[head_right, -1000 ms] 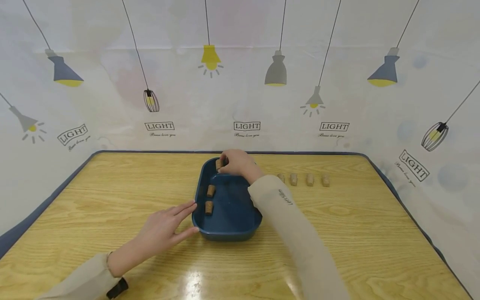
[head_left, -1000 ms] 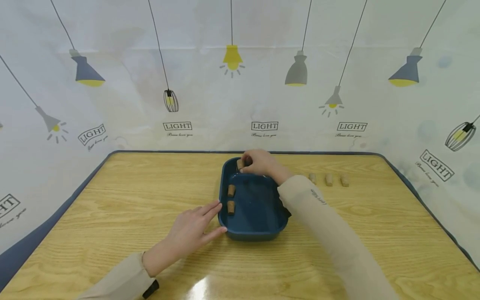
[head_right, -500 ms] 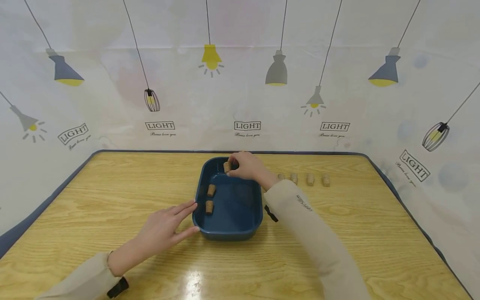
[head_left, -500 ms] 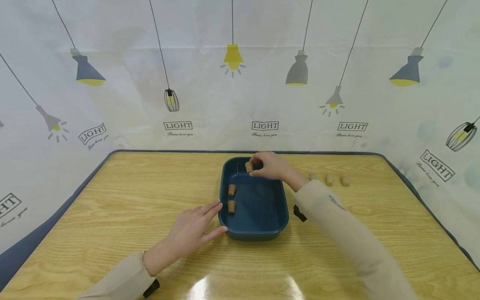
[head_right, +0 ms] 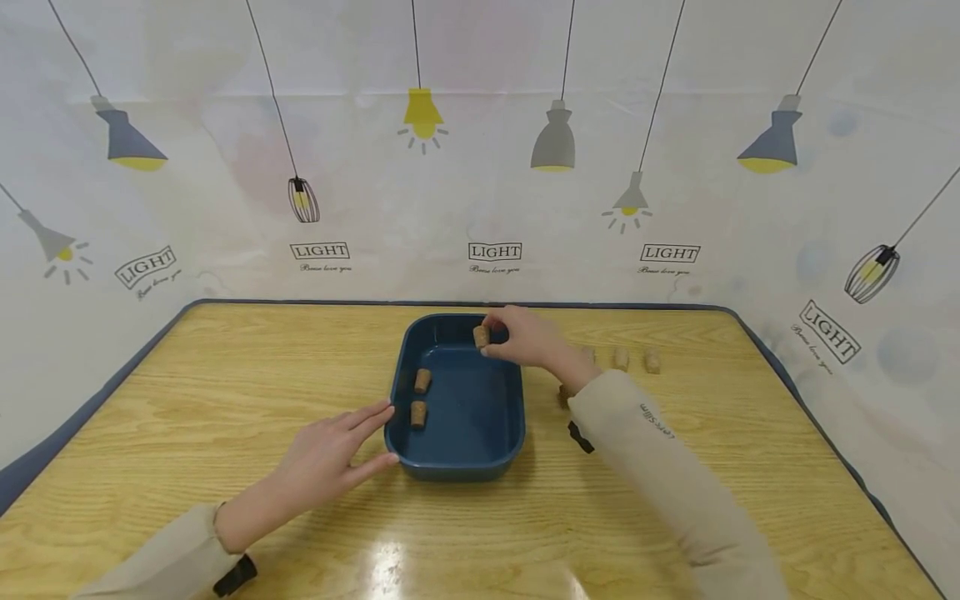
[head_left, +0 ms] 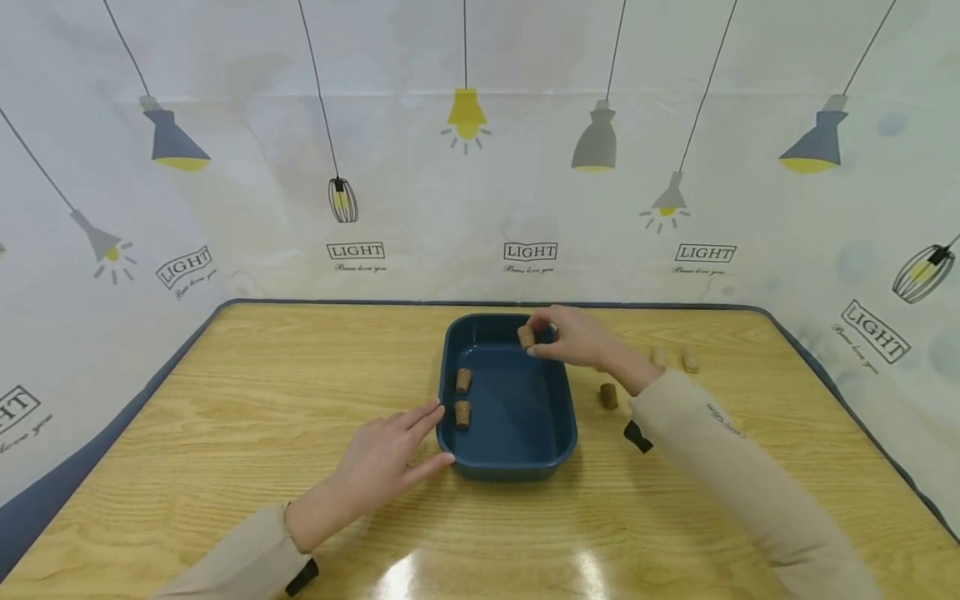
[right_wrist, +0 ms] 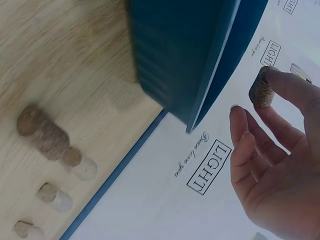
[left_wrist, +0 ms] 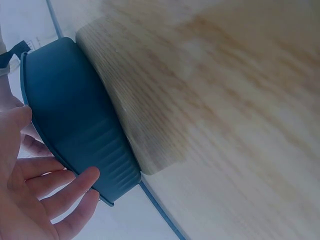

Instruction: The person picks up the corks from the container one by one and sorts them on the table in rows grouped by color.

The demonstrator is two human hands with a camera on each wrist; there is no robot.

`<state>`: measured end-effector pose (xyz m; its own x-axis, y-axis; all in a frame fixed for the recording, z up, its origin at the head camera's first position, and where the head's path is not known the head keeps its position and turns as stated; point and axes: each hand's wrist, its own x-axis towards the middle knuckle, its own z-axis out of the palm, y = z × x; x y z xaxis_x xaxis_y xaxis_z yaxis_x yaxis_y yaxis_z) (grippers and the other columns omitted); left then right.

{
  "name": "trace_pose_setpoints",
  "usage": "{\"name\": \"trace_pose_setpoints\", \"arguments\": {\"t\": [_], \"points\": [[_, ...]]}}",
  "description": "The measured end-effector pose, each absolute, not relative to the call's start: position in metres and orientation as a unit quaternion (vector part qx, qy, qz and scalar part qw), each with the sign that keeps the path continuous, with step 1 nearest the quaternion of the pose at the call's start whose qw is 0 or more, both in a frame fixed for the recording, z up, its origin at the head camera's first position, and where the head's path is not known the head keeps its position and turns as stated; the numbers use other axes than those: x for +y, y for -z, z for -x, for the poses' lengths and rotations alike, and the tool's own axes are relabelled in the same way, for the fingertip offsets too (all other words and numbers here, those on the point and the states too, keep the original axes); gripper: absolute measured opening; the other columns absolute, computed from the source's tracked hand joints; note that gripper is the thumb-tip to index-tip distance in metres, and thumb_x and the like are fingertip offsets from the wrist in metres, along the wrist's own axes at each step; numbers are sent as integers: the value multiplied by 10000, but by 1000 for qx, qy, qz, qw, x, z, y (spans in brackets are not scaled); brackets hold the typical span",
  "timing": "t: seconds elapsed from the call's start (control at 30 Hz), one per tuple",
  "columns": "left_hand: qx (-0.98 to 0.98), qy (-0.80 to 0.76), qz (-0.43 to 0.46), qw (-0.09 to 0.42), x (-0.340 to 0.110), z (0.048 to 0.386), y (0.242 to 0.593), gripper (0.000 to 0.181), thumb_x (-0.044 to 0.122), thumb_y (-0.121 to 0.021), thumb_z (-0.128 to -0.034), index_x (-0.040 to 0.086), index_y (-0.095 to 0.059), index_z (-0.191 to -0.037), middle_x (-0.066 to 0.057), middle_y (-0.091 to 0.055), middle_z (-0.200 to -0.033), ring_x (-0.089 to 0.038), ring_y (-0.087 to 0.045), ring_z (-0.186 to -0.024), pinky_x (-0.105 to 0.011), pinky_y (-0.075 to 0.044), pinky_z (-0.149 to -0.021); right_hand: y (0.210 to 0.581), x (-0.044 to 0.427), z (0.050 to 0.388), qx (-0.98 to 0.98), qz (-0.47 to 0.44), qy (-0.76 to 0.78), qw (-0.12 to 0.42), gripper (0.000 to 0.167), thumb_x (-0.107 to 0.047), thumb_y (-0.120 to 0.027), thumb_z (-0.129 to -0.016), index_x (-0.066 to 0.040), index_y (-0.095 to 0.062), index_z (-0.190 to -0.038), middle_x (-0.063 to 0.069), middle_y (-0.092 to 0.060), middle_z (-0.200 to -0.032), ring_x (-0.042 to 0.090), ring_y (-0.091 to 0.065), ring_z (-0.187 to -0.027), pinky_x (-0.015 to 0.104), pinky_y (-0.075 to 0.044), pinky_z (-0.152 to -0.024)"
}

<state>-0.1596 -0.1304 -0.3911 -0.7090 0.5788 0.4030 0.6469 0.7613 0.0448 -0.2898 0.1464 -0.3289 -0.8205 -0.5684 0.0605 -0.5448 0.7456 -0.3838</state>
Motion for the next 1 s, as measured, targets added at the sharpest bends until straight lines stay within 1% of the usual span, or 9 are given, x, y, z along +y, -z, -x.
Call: {"name": "trace_pose_setpoints", "arguments": {"t": [0.1, 0.3, 0.4, 0.6, 0.83, 1.0], "points": [[-920, 92, 333, 187, -131, 159, 391, 586, 491, -557, -812, 46, -563, -1194, -87, -533, -1200, -193, -618, -765, -233, -409, -464, 330, 155, 288, 932, 297, 205, 22, 374, -261, -646, -806, -52, -567, -1105, 95, -554, -1056, 184, -553, -767, 348, -439, -698], [-919, 91, 333, 191, -131, 160, 392, 590, 498, -558, -808, 52, -564, -1194, -83, -533, -1201, -174, -613, -707, -189, -323, -409, 331, 172, 285, 931, 298, 210, 6, 406, -255, -644, -809, -29, -555, -1134, 121, -558, -1064, 202, -573, -784, 355, -449, -700], [-919, 92, 333, 191, -131, 160, 392, 592, 500, -558, -807, 55, -563, -1197, -80, -531, -1204, -170, -610, -695, -185, -307, -403, 331, 180, 283, 930, 295, 219, 3, 398, -237, -647, -806, -28, -557, -1132, 138, -554, -1067, 196, -579, -756, 360, -452, -691], [-922, 94, 328, 183, -131, 160, 392, 597, 506, -546, -812, 56, -556, -1204, -80, -523, -1215, -179, -611, -717, -192, -323, -410, 334, 198, 281, 929, 290, 229, 2, 381, -197, -644, -802, 1, -556, -1115, 182, -548, -1064, 190, -575, -705, 367, -452, -654], [-924, 94, 325, 177, -130, 160, 391, 596, 506, -542, -815, 54, -555, -1205, -80, -518, -1221, -180, -610, -729, -198, -343, -426, 336, 213, 275, 932, 285, 225, 1, 372, -171, -639, -808, 27, -547, -1110, 194, -548, -1055, 223, -575, -742, 372, -455, -664], [-923, 94, 326, 182, -130, 159, 392, 595, 507, -540, -816, 55, -557, -1203, -79, -519, -1219, -179, -611, -732, -205, -356, -433, 339, 223, 272, 931, 284, 229, 9, 366, -147, -632, -814, 56, -541, -1105, 214, -544, -1045, 274, -566, -801, 386, -453, -681]]}}
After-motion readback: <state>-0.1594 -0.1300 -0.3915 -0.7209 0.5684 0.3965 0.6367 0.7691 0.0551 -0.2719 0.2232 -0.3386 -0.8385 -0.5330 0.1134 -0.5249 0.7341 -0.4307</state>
